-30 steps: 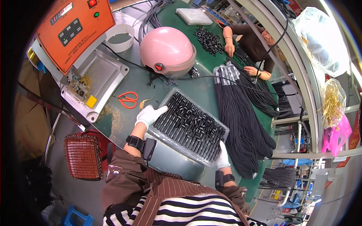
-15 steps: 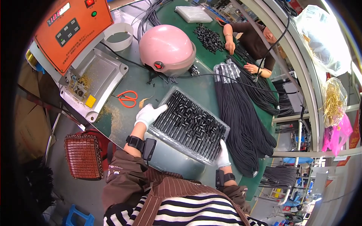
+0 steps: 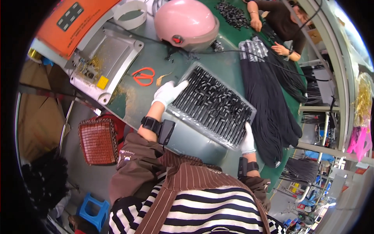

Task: Transport a tray of components to a workstation and inspect/organize them by hand.

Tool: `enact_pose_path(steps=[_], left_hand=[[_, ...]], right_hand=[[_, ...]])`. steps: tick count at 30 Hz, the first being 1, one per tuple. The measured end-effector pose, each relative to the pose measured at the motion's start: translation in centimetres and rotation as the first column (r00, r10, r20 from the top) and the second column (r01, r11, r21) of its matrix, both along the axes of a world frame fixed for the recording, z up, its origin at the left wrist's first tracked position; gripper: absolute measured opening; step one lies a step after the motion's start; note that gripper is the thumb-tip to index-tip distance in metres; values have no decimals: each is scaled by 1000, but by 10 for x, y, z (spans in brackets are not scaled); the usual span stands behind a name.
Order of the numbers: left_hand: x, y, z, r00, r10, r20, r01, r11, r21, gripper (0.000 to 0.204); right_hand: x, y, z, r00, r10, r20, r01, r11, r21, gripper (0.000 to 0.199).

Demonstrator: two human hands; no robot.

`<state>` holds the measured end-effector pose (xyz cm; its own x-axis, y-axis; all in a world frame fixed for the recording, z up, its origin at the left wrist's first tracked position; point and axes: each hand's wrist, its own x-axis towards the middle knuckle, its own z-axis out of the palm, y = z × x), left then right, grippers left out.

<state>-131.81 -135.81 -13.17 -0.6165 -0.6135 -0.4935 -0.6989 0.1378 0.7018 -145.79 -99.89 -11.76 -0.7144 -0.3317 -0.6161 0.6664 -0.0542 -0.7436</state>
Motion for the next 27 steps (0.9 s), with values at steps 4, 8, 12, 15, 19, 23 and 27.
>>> enact_pose_path(steps=[4, 8, 12, 15, 19, 23, 27], left_hand=[[0, 3, 20, 958, -269, 102, 267, 963, 33, 76], [24, 8, 6, 976, -209, 58, 216, 956, -197, 55], [71, 19, -18, 933, 184, -308, -286, 899, -331, 36], [110, 34, -29, 740, 321, -592, -541, 807, -238, 27], [135, 56, -34, 827, 304, -472, -401, 909, -117, 33], [129, 65, -21, 846, 120, -519, -394, 798, -457, 43], [119, 89, -22, 889, 62, -453, -305, 819, -487, 47]], right_hand=[[-22, 15, -1, 943, 165, -289, -109, 973, 201, 45], [-43, 30, 14, 878, 470, -92, -248, 610, 753, 42], [-29, -2, 47, 346, 763, -546, 306, 459, 834, 29], [-6, -43, 71, 240, 736, -633, 260, 579, 772, 21], [45, -158, 91, -239, 755, -611, -17, 626, 780, 17], [82, -228, 78, -479, 728, -491, -178, 467, 866, 26], [98, -240, 55, -641, 688, -340, -185, 292, 939, 47]])
